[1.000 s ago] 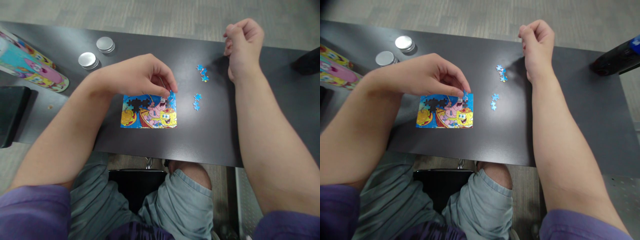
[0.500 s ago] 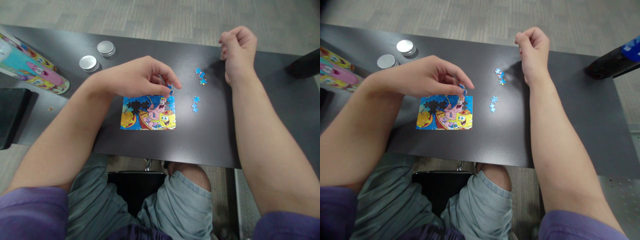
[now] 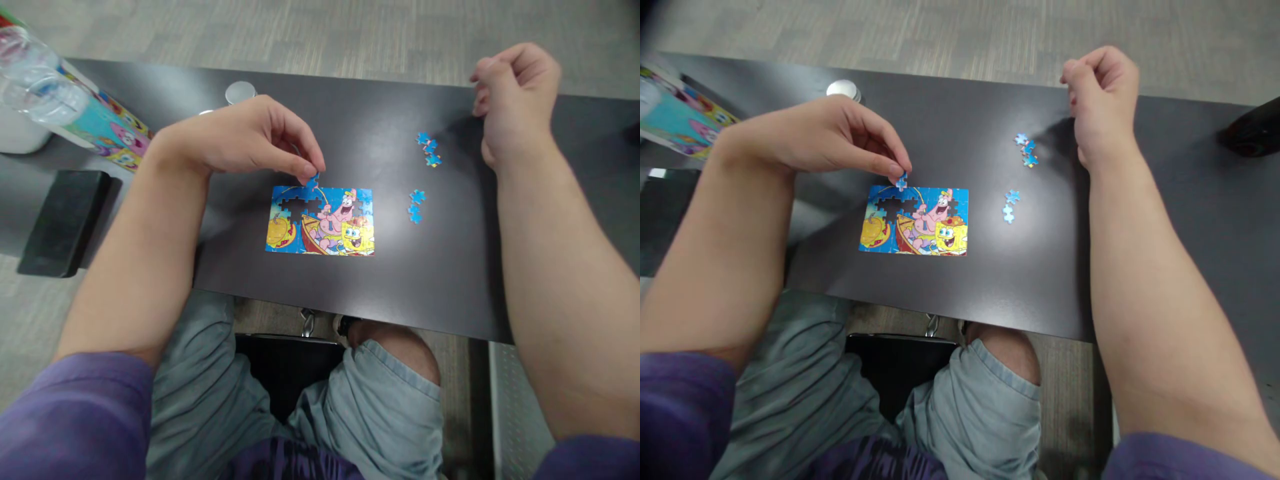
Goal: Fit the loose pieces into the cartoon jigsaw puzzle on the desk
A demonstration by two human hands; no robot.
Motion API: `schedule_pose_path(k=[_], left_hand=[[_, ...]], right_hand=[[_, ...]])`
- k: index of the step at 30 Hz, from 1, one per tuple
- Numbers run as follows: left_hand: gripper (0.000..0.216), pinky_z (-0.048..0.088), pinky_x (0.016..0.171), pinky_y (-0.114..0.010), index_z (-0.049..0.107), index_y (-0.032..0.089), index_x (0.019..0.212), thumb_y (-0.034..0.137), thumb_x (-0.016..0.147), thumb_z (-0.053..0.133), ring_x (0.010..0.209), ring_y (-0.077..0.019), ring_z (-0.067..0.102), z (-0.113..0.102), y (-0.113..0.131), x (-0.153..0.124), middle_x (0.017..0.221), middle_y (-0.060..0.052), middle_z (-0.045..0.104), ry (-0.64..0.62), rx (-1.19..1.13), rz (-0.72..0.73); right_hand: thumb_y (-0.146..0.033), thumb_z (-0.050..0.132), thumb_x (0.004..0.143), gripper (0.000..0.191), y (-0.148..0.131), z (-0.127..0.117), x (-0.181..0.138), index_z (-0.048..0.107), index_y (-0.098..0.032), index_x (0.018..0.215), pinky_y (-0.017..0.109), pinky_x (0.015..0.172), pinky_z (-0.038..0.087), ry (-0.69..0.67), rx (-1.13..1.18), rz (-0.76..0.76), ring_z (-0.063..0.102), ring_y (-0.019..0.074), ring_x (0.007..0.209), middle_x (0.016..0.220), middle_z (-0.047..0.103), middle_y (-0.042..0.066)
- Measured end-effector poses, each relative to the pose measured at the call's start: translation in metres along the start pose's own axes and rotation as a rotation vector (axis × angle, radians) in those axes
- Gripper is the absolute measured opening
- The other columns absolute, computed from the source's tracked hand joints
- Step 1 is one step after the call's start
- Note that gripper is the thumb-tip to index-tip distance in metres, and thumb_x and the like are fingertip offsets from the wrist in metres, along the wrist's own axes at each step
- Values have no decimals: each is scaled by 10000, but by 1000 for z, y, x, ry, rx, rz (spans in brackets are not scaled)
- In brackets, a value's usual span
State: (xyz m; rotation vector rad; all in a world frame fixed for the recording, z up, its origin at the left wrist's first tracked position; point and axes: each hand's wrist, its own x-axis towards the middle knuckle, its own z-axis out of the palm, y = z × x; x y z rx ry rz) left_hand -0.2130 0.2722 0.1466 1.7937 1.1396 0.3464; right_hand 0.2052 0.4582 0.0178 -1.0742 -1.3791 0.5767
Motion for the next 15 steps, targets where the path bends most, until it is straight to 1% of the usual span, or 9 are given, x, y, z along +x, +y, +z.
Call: schedule_pose_path(k=[2, 5, 7, 9, 11, 12, 15], left_hand=[[520, 699, 1062, -507, 946, 305, 1141, 726, 861, 1065, 1031, -236, 741, -4, -8, -2, 1068, -47, 939, -6, 11, -35], [598, 696, 1196, -590, 937, 337, 1205, 739, 793, 1099, 1204, -309, 750, -6, -15, 1, 1075, -61, 933, -81, 33, -52], [632, 689, 1254, -611, 940, 364, 1183, 764, 727, 1118, 1297, -356, 749, -5, -15, 5, 1045, -71, 932, -116, 32, -41], [599, 693, 1256, -613, 944, 377, 1141, 768, 720, 1110, 1332, -373, 757, -2, -13, 7, 1031, -75, 939, -121, 23, -34], [561, 705, 1227, -607, 947, 383, 1140, 764, 753, 1087, 1313, -364, 772, 2, -9, 8, 1038, -63, 950, -133, 31, -19], [546, 715, 1190, -595, 946, 384, 1145, 755, 767, 1079, 1269, -350, 783, 4, -7, 7, 1029, -53, 951, -142, 45, -9], [510, 728, 1030, -557, 938, 363, 1140, 718, 797, 1063, 1056, -294, 787, 10, -2, 6, 974, -46, 945, -151, 88, 9]], right_hand=[[-993, 1006, 769, 813, 5, -1, 3, 480, -373, 744, 472, 685, 324, 7, 11, -14, 325, 236, 670, 768, 554, 50], [-937, 1055, 773, 824, 9, -4, 6, 467, -361, 725, 445, 655, 271, -1, 39, -37, 295, 210, 649, 751, 555, 42], [-860, 1097, 765, 796, 11, -6, 8, 485, -353, 715, 437, 637, 244, -22, 73, -50, 283, 193, 636, 740, 591, 41], [-764, 1112, 767, 716, 12, -8, 9, 535, -344, 715, 424, 620, 230, -50, 115, -63, 285, 171, 622, 725, 624, 33], [-661, 1102, 800, 600, 13, -11, 9, 606, -330, 731, 399, 604, 233, -83, 147, -76, 306, 146, 612, 724, 660, 17], [-600, 1095, 832, 538, 14, -13, 9, 643, -321, 746, 383, 599, 236, -99, 156, -81, 324, 135, 612, 736, 687, 9], [-387, 1059, 955, 361, 17, -19, 9, 740, -299, 809, 330, 586, 226, -121, 164, -88, 379, 107, 621, 785, 762, -13]])
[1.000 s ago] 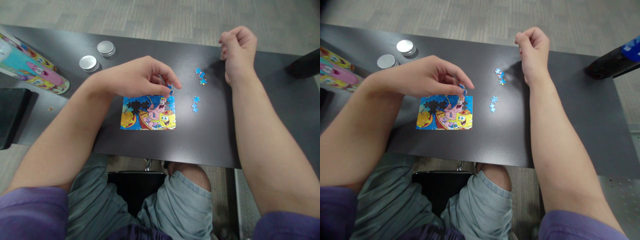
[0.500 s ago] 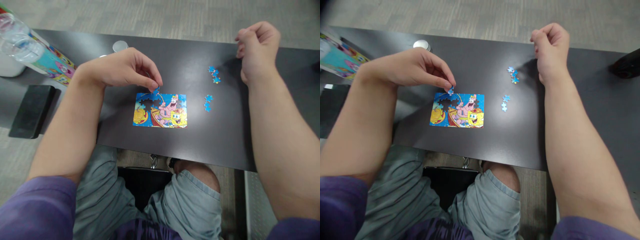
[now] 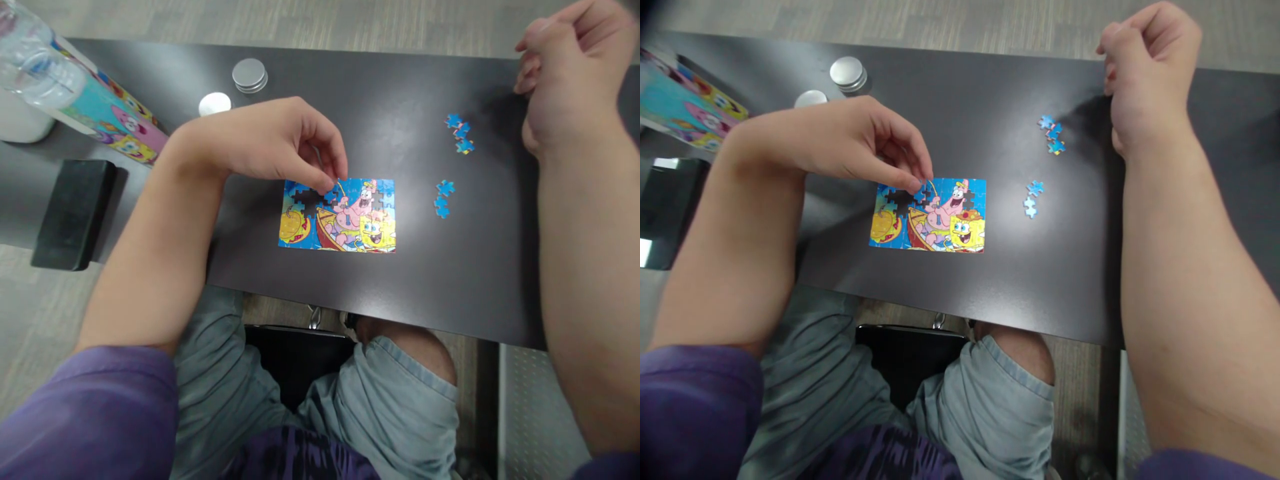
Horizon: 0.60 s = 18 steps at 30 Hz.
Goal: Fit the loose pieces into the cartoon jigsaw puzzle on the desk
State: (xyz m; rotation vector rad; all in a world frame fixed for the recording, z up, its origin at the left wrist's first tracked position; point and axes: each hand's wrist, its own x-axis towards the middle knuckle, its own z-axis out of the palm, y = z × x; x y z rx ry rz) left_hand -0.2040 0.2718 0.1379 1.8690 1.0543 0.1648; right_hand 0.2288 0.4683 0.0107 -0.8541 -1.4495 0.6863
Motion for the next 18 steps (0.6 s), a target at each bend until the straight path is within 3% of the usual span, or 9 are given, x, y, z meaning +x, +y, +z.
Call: schedule_pose_path(k=[4, 10, 14, 18], left_hand=[[505, 710, 977, -579, 923, 336, 1097, 716, 793, 1059, 962, -275, 757, 7, 5, 1, 932, -53, 938, 10, 15, -12], [431, 678, 1067, -611, 932, 375, 1050, 694, 782, 1041, 1093, -337, 783, 9, 8, 1, 933, -61, 923, 79, 69, 30], [480, 668, 1154, -563, 945, 352, 1065, 760, 827, 1024, 1182, -345, 789, 9, 14, -3, 902, -57, 904, 75, 78, 30], [539, 662, 1048, -507, 958, 276, 1165, 752, 916, 991, 1081, -301, 776, 6, 16, -7, 976, -83, 930, 70, 99, 11]], right_hand=[[-165, 976, 1061, 253, 2, -6, 1, 829, -286, 894, 278, 566, 185, -2, -9, 25, 504, 83, 642, 853, 840, -13], [21, 861, 1101, 372, 5, -6, 5, 847, -285, 889, 253, 533, 203, 3, 14, 38, 502, 45, 613, 837, 844, -48], [32, 840, 1124, 383, 4, -6, 4, 848, -280, 902, 256, 539, 229, -13, 37, 56, 516, 38, 621, 864, 850, -52], [30, 840, 1134, 390, 2, -4, 2, 853, -276, 892, 288, 558, 255, -31, 61, 59, 523, 35, 635, 866, 837, -48]])
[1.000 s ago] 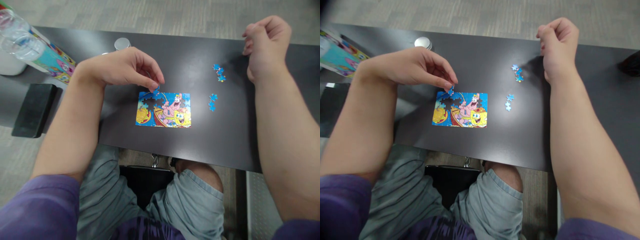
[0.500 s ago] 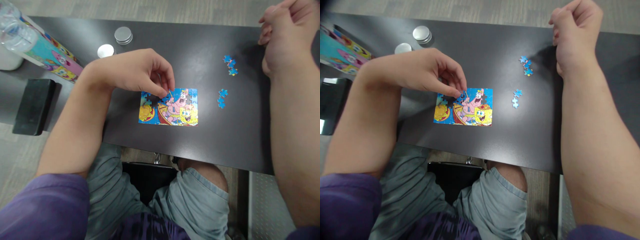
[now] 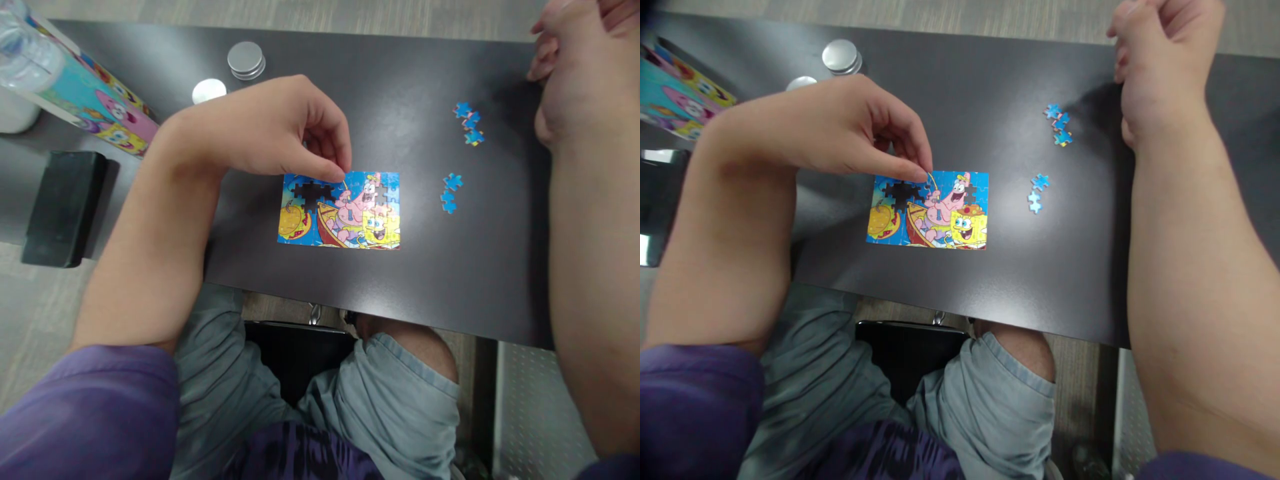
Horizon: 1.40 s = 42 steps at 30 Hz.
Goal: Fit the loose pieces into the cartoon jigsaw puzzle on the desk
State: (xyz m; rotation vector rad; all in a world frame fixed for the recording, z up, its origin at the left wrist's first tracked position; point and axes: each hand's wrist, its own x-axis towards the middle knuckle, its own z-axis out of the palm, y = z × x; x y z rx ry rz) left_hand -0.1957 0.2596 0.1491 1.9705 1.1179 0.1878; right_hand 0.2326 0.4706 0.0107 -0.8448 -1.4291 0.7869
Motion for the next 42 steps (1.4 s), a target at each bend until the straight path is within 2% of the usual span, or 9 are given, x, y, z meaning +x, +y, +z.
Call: schedule_pose_path(k=[3, 9, 16, 21, 26, 29, 35, 40, 42], left_hand=[[529, 654, 1020, -479, 965, 304, 1123, 755, 855, 1034, 1104, -314, 758, 0, -4, 2, 918, -85, 918, 3, 12, 59], [289, 602, 797, -466, 930, 337, 997, 606, 893, 954, 821, -215, 675, 4, -4, 6, 825, -33, 866, 50, 59, 57], [344, 598, 945, -487, 932, 302, 1089, 576, 882, 920, 972, -248, 722, 6, 5, 2, 975, -55, 896, 67, 137, 22], [340, 595, 1050, -549, 898, 361, 1020, 665, 868, 887, 1058, -295, 697, 3, 7, -1, 957, -49, 853, 149, 146, -47], [349, 580, 971, -562, 868, 327, 961, 611, 800, 992, 1005, -285, 696, 4, -1, 4, 962, -62, 845, 127, 136, -68], [385, 579, 992, -542, 901, 298, 1044, 591, 826, 1023, 1106, -295, 700, 4, -4, 5, 959, -67, 839, 96, 111, -89], [410, 571, 954, -579, 863, 354, 1002, 709, 825, 970, 988, -277, 674, 4, -5, 5, 922, -50, 784, 203, 63, -51], [450, 561, 847, -582, 847, 375, 974, 763, 781, 969, 865, -259, 630, 7, -10, 9, 805, -31, 731, 94, 92, -75], [521, 566, 837, -595, 853, 384, 985, 852, 783, 964, 864, -267, 628, 6, -9, 8, 807, -31, 724, 127, 85, -57]], right_hand=[[40, 809, 1153, 423, -2, 2, -1, 861, -282, 883, 294, 566, 282, -6, 7, 6, 516, 39, 640, 864, 840, -46], [93, 782, 1145, 480, -7, 6, -2, 844, -274, 841, 286, 546, 294, 38, -2, 31, 464, 51, 610, 796, 802, -51], [170, 691, 1173, 585, -26, 18, -2, 762, -248, 771, 316, 524, 247, 80, -40, 112, 434, 44, 556, 734, 776, -59], [198, 571, 1201, 681, -47, 32, -10, 713, -258, 716, 314, 503, 226, 85, -50, 127, 384, 33, 518, 666, 726, -79], [166, 557, 1201, 660, -70, 38, -25, 748, -263, 737, 254, 535, 261, 37, -39, 122, 458, 6, 570, 720, 781, -97], [124, 604, 1200, 626, -79, 40, -31, 792, -267, 749, 237, 550, 266, 2, -41, 103, 459, -1, 597, 731, 783, -107], [115, 608, 1185, 667, -82, 42, -34, 875, -326, 762, 255, 561, 259, -9, -55, 67, 468, -3, 594, 699, 774, -128], [122, 653, 1161, 668, -79, 42, -33, 899, -345, 752, 333, 593, 226, 2, -73, 64, 472, 5, 596, 686, 766, -121], [116, 687, 1158, 645, -76, 40, -31, 902, -345, 761, 370, 618, 227, 7, -78, 65, 470, 13, 606, 705, 772, -118]])
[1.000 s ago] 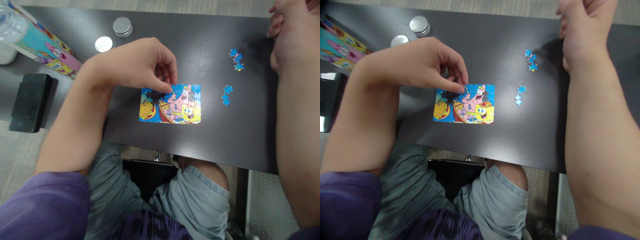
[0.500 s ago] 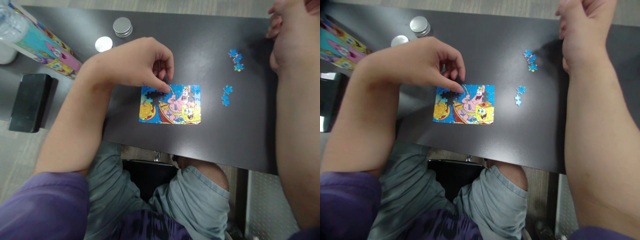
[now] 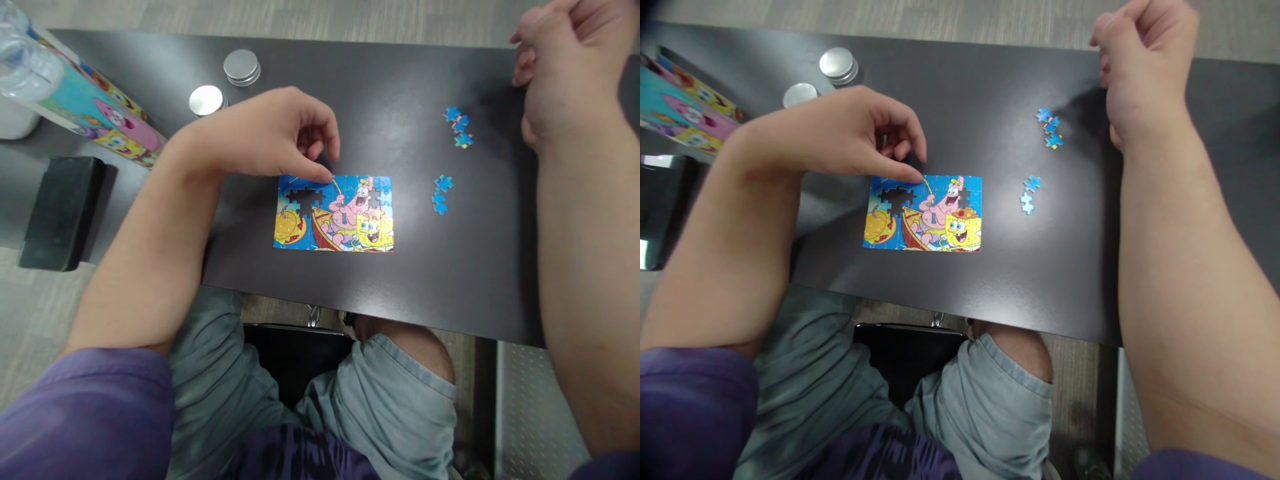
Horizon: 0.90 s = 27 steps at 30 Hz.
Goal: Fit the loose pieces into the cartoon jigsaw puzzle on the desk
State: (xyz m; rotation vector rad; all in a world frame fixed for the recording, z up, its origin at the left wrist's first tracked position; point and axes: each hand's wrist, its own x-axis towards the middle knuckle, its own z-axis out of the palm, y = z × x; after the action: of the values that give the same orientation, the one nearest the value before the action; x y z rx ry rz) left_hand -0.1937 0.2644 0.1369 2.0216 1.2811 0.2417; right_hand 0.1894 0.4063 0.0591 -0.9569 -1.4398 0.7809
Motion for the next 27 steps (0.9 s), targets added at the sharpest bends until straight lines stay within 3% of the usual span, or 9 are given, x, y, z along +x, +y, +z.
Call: schedule_pose_path(k=[5, 9, 14, 18, 22, 24, 27], left_hand=[[687, 506, 792, -600, 821, 389, 913, 1063, 795, 883, 799, -236, 558, -4, 5, -4, 763, -17, 643, 140, -67, 57], [707, 514, 723, -556, 796, 411, 894, 1102, 767, 878, 768, -222, 551, -1, 0, 3, 707, 4, 602, 234, -82, 90], [636, 412, 634, -443, 787, 366, 903, 968, 813, 970, 697, -165, 458, 10, -20, 17, 658, 40, 570, 412, -112, 157], [474, 336, 611, -433, 794, 353, 904, 788, 865, 979, 632, -148, 445, 22, -28, 26, 667, 46, 606, 533, -84, 219], [359, 500, 749, -420, 834, 358, 1083, 680, 945, 911, 777, -190, 592, 33, -7, 47, 863, 8, 745, 389, -102, 135], [359, 559, 852, -420, 854, 359, 1165, 630, 939, 919, 838, -201, 627, 40, 10, 69, 949, -1, 771, 298, -17, 117], [374, 601, 993, -424, 867, 323, 1230, 506, 910, 930, 879, -192, 632, 52, 33, 110, 1134, -31, 789, 278, 93, 180]], right_hand=[[86, 762, 1172, 606, 18, -6, 10, 866, -335, 749, 418, 672, 282, 32, -30, 19, 436, 72, 607, 710, 738, -93], [-54, 984, 1135, 551, 35, -6, 19, 734, -330, 729, 443, 717, 377, 70, -102, 22, 447, 152, 622, 755, 716, -27], [-426, 1078, 1120, 561, 46, -4, 22, 625, -345, 799, 451, 790, 469, 19, -208, 29, 489, 222, 707, 805, 658, 0], [-651, 1072, 1092, 631, 47, -1, 20, 579, -337, 853, 430, 850, 503, -10, -244, 48, 486, 236, 777, 761, 530, -34], [-635, 999, 1167, 601, 42, 1, 17, 564, -333, 883, 418, 886, 497, -15, -218, 58, 457, 237, 827, 783, 517, -40], [-586, 975, 1196, 561, 40, 2, 15, 580, -332, 891, 411, 887, 495, -23, -194, 63, 441, 236, 837, 791, 525, -40], [-595, 985, 1187, 550, 37, 2, 13, 603, -333, 890, 419, 884, 499, -18, -164, 65, 453, 243, 846, 792, 529, -33]])
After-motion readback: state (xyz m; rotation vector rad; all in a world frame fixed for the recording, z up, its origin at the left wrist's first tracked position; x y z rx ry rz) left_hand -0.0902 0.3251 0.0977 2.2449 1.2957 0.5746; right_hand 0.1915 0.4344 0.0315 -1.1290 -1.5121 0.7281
